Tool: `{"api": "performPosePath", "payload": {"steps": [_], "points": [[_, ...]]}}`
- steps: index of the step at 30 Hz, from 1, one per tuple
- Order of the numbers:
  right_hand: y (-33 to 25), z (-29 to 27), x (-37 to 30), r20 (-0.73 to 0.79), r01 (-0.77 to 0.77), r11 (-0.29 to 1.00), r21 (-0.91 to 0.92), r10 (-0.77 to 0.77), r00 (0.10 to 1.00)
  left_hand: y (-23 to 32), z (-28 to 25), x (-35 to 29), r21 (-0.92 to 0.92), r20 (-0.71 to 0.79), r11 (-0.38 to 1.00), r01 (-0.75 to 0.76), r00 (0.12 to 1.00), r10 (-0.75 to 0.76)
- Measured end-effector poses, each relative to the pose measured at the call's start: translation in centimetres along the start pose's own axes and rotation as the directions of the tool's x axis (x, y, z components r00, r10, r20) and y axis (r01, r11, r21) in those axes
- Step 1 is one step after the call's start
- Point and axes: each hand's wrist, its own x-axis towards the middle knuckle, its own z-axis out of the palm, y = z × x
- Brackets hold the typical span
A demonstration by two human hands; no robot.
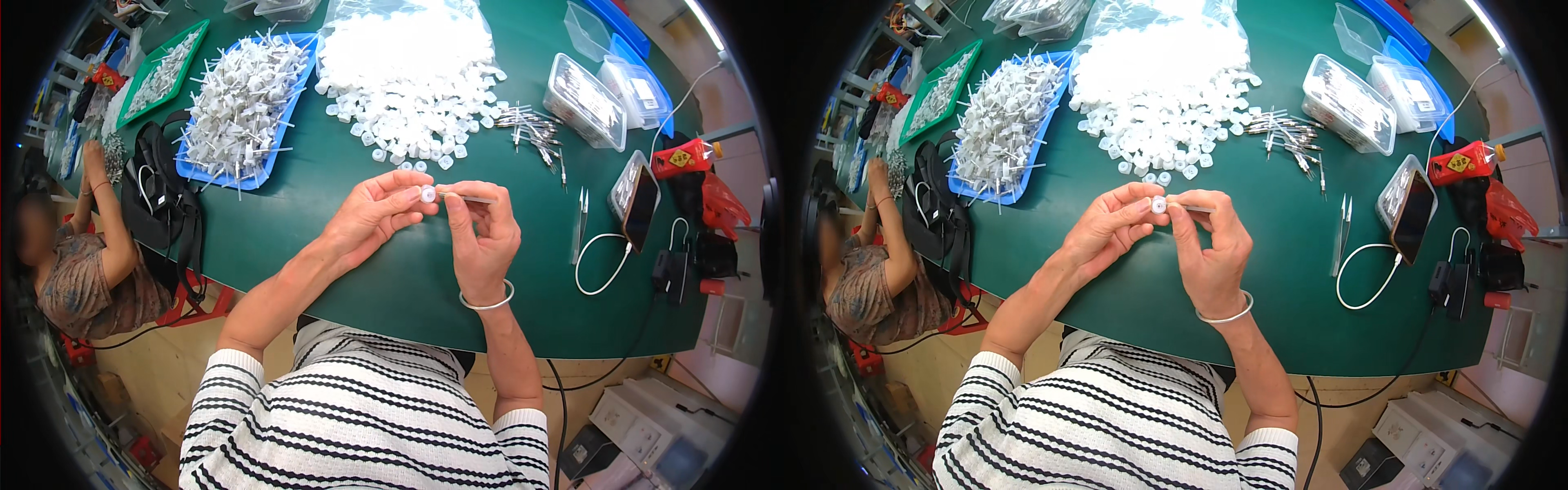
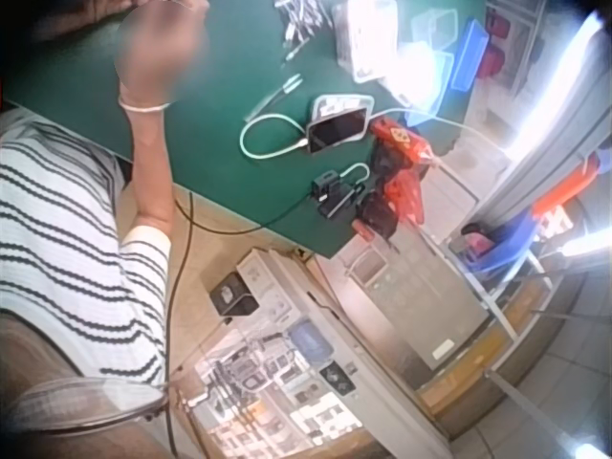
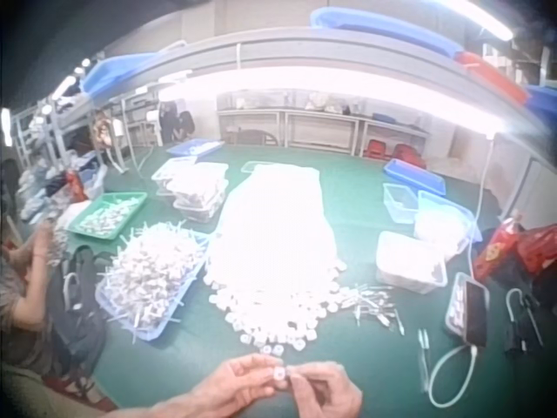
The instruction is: The person sits at a green workbench and repeatedly picks up small white plastic caps and thin metal rods. They insert the metal rods into the caps and place the assembled units into a blue tray.
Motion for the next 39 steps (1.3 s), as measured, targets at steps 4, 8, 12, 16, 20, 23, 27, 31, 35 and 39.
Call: {"api": "performPosePath", "payload": {"steps": [4,8,12,16,20,23,27,31,35,39], "points": [[-0.13,0.01,0.03,0.014,0.046,0.998,-0.035,-0.045,0.999,0.07,0.04,-0.06,0.007,-0.004,1.0,0.005,1.0,-0.005],[-0.05,0.0,0.04,0.026,0.089,0.994,-0.065,-0.087,0.996,0.08,-0.02,-0.05,0.02,-0.004,1.0,0.001,1.0,-0.001],[0.0,-0.05,0.07,0.041,0.128,0.986,-0.103,-0.124,0.991,0.08,-0.02,-0.04,0.027,-0.013,1.0,0.001,1.0,0.0],[-0.15,-0.07,0.14,0.062,0.156,0.978,-0.137,-0.149,0.987,0.05,0.02,-0.06,0.029,-0.016,1.0,-0.006,1.0,0.007],[0.04,-0.1,0.16,0.078,0.175,0.973,-0.153,-0.164,0.983,0.14,0.02,-0.1,0.033,-0.019,0.999,-0.002,1.0,0.002],[-0.1,-0.21,0.2,0.091,0.186,0.969,-0.165,-0.173,0.981,0.16,0.0,-0.08,0.037,-0.021,0.999,0.001,1.0,0.0],[-0.1,-0.27,0.25,0.099,0.196,0.965,-0.175,-0.181,0.979,0.19,0.08,-0.08,0.048,-0.029,0.999,0.002,1.0,-0.001],[-0.13,-0.31,0.32,0.111,0.206,0.96,-0.189,-0.188,0.976,0.29,0.12,-0.12,0.077,-0.037,0.997,0.002,0.999,0.001],[-0.14,-0.4,0.41,0.127,0.212,0.958,-0.195,-0.19,0.974,0.26,-0.05,-0.08,0.094,-0.029,0.996,0.008,1.0,-0.005],[-0.03,-0.58,0.53,0.153,0.211,0.96,-0.187,-0.183,0.971,0.25,-0.53,0.05,0.105,-0.017,0.994,0.026,1.0,-0.024]]}}
